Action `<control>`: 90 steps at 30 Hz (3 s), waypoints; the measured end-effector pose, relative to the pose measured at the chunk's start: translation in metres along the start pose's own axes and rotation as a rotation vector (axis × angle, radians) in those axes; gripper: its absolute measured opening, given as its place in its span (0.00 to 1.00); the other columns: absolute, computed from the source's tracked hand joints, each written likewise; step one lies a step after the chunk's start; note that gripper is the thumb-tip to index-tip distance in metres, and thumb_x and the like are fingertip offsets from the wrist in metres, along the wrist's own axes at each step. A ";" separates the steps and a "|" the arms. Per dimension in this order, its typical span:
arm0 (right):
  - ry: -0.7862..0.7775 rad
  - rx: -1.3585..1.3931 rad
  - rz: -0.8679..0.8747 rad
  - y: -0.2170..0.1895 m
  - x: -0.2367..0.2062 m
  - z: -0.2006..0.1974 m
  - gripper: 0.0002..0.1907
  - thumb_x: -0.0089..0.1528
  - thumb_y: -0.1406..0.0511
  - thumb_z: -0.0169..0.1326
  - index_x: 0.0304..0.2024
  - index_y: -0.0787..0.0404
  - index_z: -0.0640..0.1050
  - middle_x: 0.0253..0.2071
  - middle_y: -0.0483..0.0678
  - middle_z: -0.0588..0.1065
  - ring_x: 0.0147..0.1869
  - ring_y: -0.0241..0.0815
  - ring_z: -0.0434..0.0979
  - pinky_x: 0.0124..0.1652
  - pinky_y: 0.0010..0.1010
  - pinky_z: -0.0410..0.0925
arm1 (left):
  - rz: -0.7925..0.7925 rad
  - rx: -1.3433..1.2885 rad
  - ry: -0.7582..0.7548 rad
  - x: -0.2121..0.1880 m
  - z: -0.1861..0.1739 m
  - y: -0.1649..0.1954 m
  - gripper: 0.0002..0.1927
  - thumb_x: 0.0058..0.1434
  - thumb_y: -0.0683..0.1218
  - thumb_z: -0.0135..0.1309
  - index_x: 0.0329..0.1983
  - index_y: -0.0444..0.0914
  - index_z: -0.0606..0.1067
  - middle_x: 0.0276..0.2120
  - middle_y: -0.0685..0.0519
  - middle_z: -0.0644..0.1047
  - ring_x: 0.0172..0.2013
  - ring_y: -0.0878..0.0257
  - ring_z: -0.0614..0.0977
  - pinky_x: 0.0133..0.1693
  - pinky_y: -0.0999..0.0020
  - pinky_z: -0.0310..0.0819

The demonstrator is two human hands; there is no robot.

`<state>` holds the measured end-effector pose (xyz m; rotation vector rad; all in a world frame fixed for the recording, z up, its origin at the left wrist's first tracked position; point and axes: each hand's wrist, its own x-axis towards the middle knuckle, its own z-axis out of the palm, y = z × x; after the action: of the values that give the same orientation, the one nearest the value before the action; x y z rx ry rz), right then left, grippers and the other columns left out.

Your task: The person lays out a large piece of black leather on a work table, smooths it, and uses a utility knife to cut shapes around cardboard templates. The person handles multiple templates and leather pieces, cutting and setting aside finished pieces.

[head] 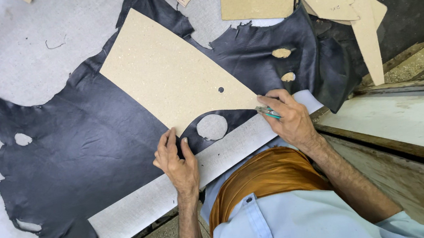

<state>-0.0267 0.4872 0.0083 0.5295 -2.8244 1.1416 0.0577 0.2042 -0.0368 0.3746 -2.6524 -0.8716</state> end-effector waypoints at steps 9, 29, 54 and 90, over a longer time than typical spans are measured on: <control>-0.038 0.010 0.040 0.005 0.001 -0.004 0.21 0.59 0.74 0.59 0.56 0.64 0.78 0.50 0.50 0.74 0.44 0.46 0.82 0.42 0.31 0.77 | -0.100 -0.022 0.068 -0.003 0.013 0.004 0.14 0.67 0.42 0.59 0.55 0.36 0.80 0.52 0.48 0.77 0.53 0.58 0.73 0.56 0.55 0.60; -0.131 0.011 0.098 0.016 0.005 -0.014 0.28 0.54 0.78 0.57 0.58 0.64 0.75 0.52 0.52 0.71 0.44 0.49 0.81 0.42 0.35 0.77 | -0.090 -0.057 0.105 -0.004 0.016 0.008 0.10 0.66 0.43 0.61 0.49 0.37 0.82 0.47 0.51 0.80 0.52 0.59 0.74 0.54 0.56 0.63; -0.078 -0.020 0.061 0.020 0.009 -0.019 0.23 0.56 0.77 0.56 0.55 0.64 0.78 0.50 0.51 0.73 0.44 0.48 0.81 0.43 0.35 0.77 | -0.030 -0.017 0.106 0.001 0.019 0.018 0.08 0.64 0.44 0.64 0.44 0.37 0.83 0.44 0.52 0.80 0.51 0.61 0.76 0.56 0.56 0.62; 0.009 0.157 0.187 0.031 -0.005 -0.022 0.15 0.61 0.71 0.62 0.51 0.63 0.81 0.48 0.52 0.75 0.50 0.45 0.81 0.48 0.30 0.76 | -0.012 -0.070 0.125 -0.004 0.018 0.013 0.06 0.64 0.41 0.65 0.43 0.37 0.83 0.44 0.52 0.81 0.48 0.61 0.78 0.55 0.60 0.65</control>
<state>-0.0340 0.5250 0.0026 0.2706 -2.8408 1.4027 0.0525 0.2257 -0.0436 0.4146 -2.5007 -0.9114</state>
